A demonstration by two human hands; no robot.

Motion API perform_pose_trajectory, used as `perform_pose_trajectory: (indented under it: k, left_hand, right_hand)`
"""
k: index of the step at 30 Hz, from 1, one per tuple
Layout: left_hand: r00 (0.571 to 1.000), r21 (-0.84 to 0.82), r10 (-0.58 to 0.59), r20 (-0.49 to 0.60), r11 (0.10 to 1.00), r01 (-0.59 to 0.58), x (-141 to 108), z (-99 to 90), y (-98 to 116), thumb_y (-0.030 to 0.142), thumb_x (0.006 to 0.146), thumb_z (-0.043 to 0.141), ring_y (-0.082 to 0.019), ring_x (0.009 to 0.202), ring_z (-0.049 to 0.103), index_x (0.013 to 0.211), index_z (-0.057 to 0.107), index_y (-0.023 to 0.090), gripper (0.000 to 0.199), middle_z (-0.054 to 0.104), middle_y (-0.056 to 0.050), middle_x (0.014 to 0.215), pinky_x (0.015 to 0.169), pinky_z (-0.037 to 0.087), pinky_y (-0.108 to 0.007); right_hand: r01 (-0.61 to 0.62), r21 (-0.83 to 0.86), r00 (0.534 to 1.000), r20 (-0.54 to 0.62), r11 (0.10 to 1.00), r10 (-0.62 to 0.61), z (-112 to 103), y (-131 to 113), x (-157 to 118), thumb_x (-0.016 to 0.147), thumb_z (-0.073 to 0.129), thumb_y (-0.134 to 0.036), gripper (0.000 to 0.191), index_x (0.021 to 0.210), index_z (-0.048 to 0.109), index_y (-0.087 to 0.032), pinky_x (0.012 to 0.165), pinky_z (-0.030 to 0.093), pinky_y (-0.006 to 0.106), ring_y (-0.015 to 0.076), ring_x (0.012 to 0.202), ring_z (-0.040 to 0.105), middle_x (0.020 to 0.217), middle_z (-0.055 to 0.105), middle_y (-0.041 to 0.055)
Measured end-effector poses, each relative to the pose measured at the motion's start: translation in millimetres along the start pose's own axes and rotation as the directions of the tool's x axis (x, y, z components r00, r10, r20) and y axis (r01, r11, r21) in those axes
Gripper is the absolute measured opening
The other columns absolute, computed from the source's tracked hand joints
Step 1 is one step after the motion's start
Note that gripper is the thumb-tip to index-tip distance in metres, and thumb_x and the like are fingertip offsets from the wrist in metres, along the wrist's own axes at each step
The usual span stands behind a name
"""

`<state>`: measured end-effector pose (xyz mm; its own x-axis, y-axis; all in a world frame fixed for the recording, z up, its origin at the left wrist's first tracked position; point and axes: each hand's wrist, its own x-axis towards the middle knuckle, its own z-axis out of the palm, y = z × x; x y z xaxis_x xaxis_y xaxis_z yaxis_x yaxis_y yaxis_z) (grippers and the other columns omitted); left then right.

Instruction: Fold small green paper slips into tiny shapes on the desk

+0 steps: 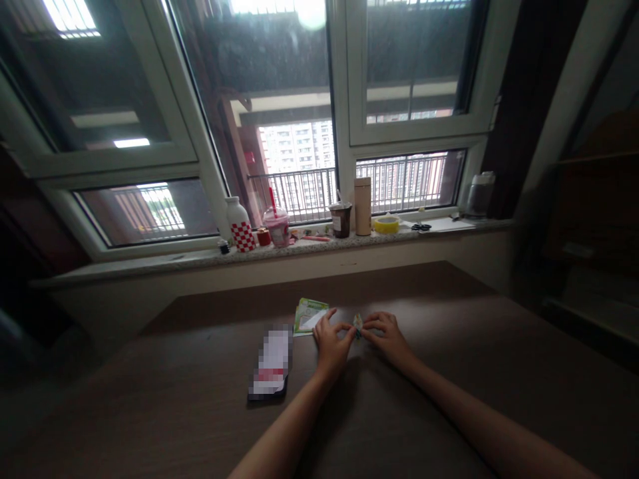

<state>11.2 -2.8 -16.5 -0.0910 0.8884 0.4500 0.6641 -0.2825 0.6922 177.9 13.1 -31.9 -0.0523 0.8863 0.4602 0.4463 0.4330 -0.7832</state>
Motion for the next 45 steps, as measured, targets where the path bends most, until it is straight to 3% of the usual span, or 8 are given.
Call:
perform_pose_trajectory:
  k: [9,19,27,35,45]
  left_hand:
    - [0.998,0.026,0.040,0.040,0.999,-0.041,-1,-2.1,4,0.023,0.077,0.071,-0.028,0.130,0.041,0.076,0.075,0.024,0.004,0.051,-0.006,0.136,0.110,0.028,-0.050]
    - [0.997,0.074,0.050,0.057,0.996,-0.054,0,-0.2,3,0.026,0.081,0.067,-0.030,0.132,0.036,0.079,0.076,0.026,0.009,0.049,-0.007,0.139,0.111,0.022,-0.058]
    - [0.999,0.065,0.053,0.005,0.996,-0.053,-1,2.9,-1,0.028,0.085,0.063,-0.028,0.130,0.039,0.083,0.076,0.026,0.013,0.052,-0.006,0.135,0.111,0.025,-0.055]
    - [0.999,0.067,0.049,0.020,0.997,-0.050,-1,0.0,3,0.026,0.079,0.070,-0.029,0.130,0.040,0.082,0.076,0.028,0.007,0.051,-0.005,0.135,0.112,0.025,-0.054]
    - [0.999,0.070,0.036,-0.032,0.997,-0.034,-1,-0.6,3,0.028,0.082,0.067,-0.028,0.127,0.043,0.083,0.076,0.027,0.009,0.055,-0.006,0.130,0.109,0.030,-0.051]
  right_hand:
    - [-0.012,-0.025,0.998,0.058,1.000,0.014,-2,-3,0,0.077,0.070,-0.039,0.013,0.071,0.071,-0.027,0.102,0.036,0.042,0.0262,0.109,0.048,0.096,0.066,0.0046]
    - [-0.052,-0.065,0.999,-0.007,0.997,0.051,1,4,2,0.076,0.071,-0.038,0.013,0.070,0.073,-0.027,0.103,0.035,0.045,0.0285,0.111,0.047,0.096,0.067,0.0069]
    - [-0.034,-0.090,0.999,-0.039,0.995,0.031,1,7,2,0.078,0.068,-0.050,0.027,0.073,0.075,-0.024,0.101,0.037,0.047,0.0289,0.108,0.052,0.096,0.066,0.0093]
    - [-0.019,-0.060,0.998,-0.061,0.998,0.015,0,6,1,0.077,0.069,-0.043,0.018,0.078,0.076,-0.027,0.099,0.038,0.043,0.0266,0.107,0.052,0.097,0.067,0.0066]
    - [0.033,0.012,0.998,-0.045,0.999,-0.032,-6,-4,2,0.075,0.068,-0.046,0.021,0.071,0.071,-0.025,0.097,0.040,0.042,0.0258,0.104,0.057,0.095,0.071,0.0057]
